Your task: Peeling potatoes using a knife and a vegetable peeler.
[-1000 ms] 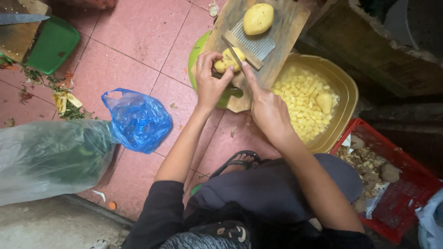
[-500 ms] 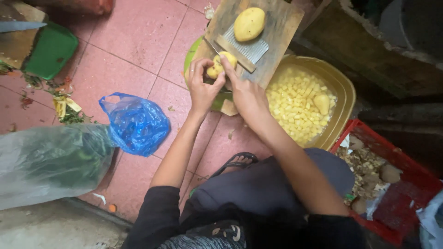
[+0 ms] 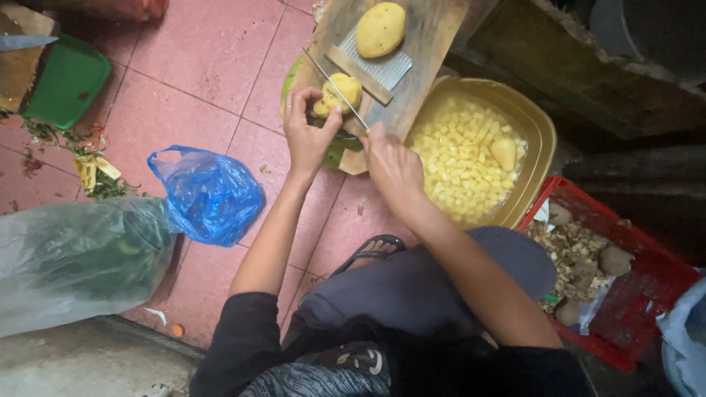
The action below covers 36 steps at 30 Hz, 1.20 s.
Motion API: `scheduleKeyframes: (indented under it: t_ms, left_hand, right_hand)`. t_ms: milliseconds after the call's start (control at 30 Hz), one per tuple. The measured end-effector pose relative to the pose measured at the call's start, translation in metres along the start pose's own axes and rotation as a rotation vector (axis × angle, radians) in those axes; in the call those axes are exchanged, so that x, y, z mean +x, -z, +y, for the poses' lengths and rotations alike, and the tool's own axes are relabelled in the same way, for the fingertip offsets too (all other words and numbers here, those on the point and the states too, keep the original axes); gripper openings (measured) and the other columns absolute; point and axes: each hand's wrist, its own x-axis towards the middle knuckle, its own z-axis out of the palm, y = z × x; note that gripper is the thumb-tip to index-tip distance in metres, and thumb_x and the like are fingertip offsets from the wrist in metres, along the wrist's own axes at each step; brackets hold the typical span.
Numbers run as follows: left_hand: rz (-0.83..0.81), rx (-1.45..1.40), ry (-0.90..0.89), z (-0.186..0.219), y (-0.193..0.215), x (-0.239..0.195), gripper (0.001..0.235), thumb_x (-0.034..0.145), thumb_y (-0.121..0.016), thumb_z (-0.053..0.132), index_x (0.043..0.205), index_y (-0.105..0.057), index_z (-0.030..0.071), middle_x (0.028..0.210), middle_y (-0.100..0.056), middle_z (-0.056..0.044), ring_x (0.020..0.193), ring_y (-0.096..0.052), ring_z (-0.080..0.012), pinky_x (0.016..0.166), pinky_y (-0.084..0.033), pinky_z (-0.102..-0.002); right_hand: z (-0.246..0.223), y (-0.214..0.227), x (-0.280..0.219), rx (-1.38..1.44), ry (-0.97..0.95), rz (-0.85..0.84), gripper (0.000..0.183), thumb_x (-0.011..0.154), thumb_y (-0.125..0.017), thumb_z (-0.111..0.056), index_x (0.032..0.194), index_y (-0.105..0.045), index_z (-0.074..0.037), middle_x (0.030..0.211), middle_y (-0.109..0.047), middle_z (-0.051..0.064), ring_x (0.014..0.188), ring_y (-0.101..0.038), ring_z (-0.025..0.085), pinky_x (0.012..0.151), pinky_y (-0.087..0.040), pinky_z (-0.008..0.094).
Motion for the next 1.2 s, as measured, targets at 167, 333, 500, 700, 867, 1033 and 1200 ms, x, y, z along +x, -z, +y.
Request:
scheduleKeyframes:
  t_ms: [167, 333, 500, 700, 867, 1033, 1200]
  left_hand:
    - [0.023, 0.056, -0.163, 0.000, 0.001, -0.003, 0.044, 0.083, -0.090, 0.014, 0.111, -0.057, 0.004, 0.109, -0.056, -0.009, 0.100, -0.058, -0.0231, 0.086, -0.051, -0.035]
    - [0.001, 0.075, -0.031, -0.003, 0.005, -0.007, 0.046, 0.086, -0.089, 0.017, 0.116, -0.056, 0.005, 0.113, -0.057, -0.010, 0.101, -0.060, -0.0231, 0.083, -0.054, -0.033]
    - [-0.032, 0.107, -0.178, 0.003, 0.020, 0.002, 0.071, 0.080, -0.090, 0.018, 0.135, -0.050, -0.001, 0.122, -0.060, -0.017, 0.107, -0.060, -0.0295, 0.088, -0.054, -0.039]
    - [-0.181, 0.185, -0.137, -0.018, 0.024, 0.006, 0.062, 0.085, -0.088, 0.011, 0.139, -0.056, 0.008, 0.127, -0.067, -0.011, 0.118, -0.065, -0.0251, 0.102, -0.055, -0.037]
    - [-0.206, -0.416, -0.040, -0.019, 0.022, -0.014, 0.065, 0.092, -0.079, 0.007, 0.147, -0.044, 0.009, 0.141, -0.056, -0.010, 0.136, -0.058, -0.0238, 0.118, -0.051, -0.040]
    - [-0.227, -0.733, 0.017, 0.052, 0.008, -0.032, 0.077, 0.090, -0.081, 0.013, 0.153, -0.037, 0.012, 0.147, -0.047, -0.006, 0.137, -0.056, -0.0240, 0.119, -0.055, -0.044]
    - [-0.787, -1.617, 0.638, 0.083, -0.043, -0.070, 0.074, 0.101, -0.074, 0.034, 0.154, -0.040, -0.005, 0.119, -0.058, -0.013, 0.100, -0.062, -0.0219, 0.086, -0.055, -0.027]
  right_hand:
    - [0.008, -0.012, 0.003, 0.056, 0.016, 0.003, 0.030, 0.108, -0.055, -0.034, 0.104, -0.055, -0.004, 0.075, -0.072, 0.020, 0.065, -0.072, 0.037, 0.054, -0.055, 0.049]
    - [0.026, 0.007, 0.016, 0.290, 0.009, -0.113, 0.039, 0.104, -0.056, -0.037, 0.112, -0.057, 0.001, 0.087, -0.070, 0.031, 0.083, -0.068, 0.051, 0.070, -0.052, 0.059]
    - [0.044, 0.000, 0.025, 0.514, -0.001, -0.271, 0.046, 0.110, -0.052, -0.042, 0.111, -0.059, 0.004, 0.098, -0.066, 0.035, 0.101, -0.065, 0.055, 0.085, -0.051, 0.058]
    - [0.029, 0.088, -0.027, 0.795, -0.225, -0.187, 0.042, 0.105, -0.045, -0.032, 0.140, -0.045, -0.009, 0.081, -0.071, 0.013, 0.062, -0.069, 0.025, 0.051, -0.055, 0.042]
    - [0.074, 0.109, -0.072, 0.882, -0.176, 0.056, 0.034, 0.111, -0.044, -0.022, 0.142, -0.045, -0.008, 0.076, -0.064, 0.006, 0.052, -0.057, 0.011, 0.044, -0.046, 0.031]
    - [0.113, 0.116, -0.117, 1.139, -0.167, 0.266, 0.026, 0.118, -0.047, -0.013, 0.141, -0.039, -0.004, 0.084, -0.059, 0.004, 0.059, -0.053, 0.012, 0.047, -0.044, 0.029]
    - [0.132, 0.152, -0.179, 1.213, -0.307, 0.480, 0.030, 0.122, -0.044, -0.012, 0.150, -0.032, -0.010, 0.075, -0.051, 0.004, 0.055, -0.047, 0.009, 0.054, -0.042, 0.027]
